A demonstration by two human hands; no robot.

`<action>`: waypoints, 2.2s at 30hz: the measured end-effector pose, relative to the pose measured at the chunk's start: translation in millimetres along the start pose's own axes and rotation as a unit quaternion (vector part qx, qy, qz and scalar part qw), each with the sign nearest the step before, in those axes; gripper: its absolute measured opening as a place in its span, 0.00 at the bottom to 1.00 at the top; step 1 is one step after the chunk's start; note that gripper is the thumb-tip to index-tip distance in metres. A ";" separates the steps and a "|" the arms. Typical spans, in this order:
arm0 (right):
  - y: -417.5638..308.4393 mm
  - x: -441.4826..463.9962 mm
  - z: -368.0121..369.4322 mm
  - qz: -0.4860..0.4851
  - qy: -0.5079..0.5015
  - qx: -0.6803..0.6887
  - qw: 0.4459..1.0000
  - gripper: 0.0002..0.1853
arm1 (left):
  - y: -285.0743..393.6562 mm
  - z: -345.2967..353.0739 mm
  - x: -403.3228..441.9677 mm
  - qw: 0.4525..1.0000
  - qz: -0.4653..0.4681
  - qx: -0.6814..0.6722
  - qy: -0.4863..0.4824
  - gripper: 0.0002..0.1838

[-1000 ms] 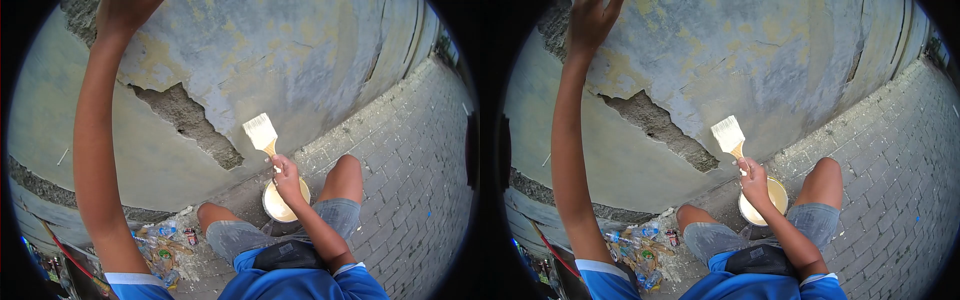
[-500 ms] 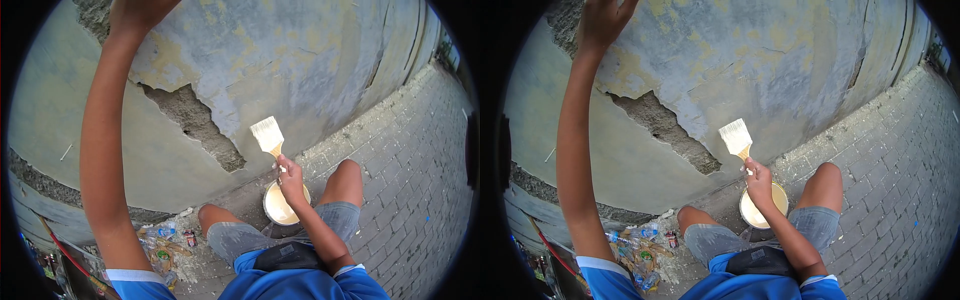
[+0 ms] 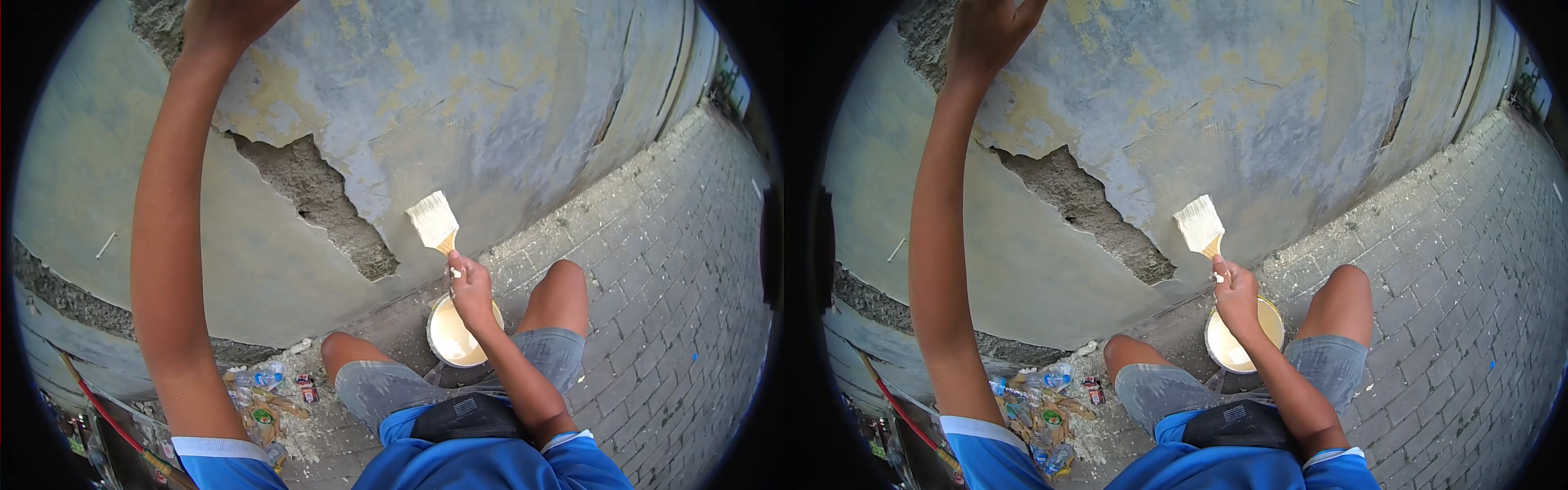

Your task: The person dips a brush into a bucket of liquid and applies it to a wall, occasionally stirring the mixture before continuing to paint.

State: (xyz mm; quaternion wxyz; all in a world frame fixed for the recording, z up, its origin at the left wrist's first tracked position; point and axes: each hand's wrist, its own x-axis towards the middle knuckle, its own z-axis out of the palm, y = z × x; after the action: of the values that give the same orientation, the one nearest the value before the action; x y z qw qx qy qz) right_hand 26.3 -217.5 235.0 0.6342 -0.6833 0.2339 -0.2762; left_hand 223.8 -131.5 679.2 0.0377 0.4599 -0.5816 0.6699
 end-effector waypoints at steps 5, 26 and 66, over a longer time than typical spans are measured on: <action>-110.1 6.9 -6.3 -0.072 -0.029 0.051 0.996 0.26 | 1.2 -0.1 2.7 1.000 0.006 0.012 0.002 0.21; 60.9 -51.9 -90.3 0.028 -0.281 -0.527 0.802 0.12 | -19.9 4.4 -19.4 0.990 -0.117 0.037 -0.064 0.35; 99.8 -43.7 -104.0 0.020 -0.203 -0.515 0.833 0.09 | -89.5 6.0 -43.9 0.975 -0.004 0.116 -0.187 0.35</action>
State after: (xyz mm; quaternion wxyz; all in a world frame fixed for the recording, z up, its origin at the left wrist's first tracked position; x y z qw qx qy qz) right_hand -73.0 -273.5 136.6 0.2291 -0.9468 0.2221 0.0416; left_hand 304.9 -86.4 716.3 -0.1229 0.5807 -0.4947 0.6348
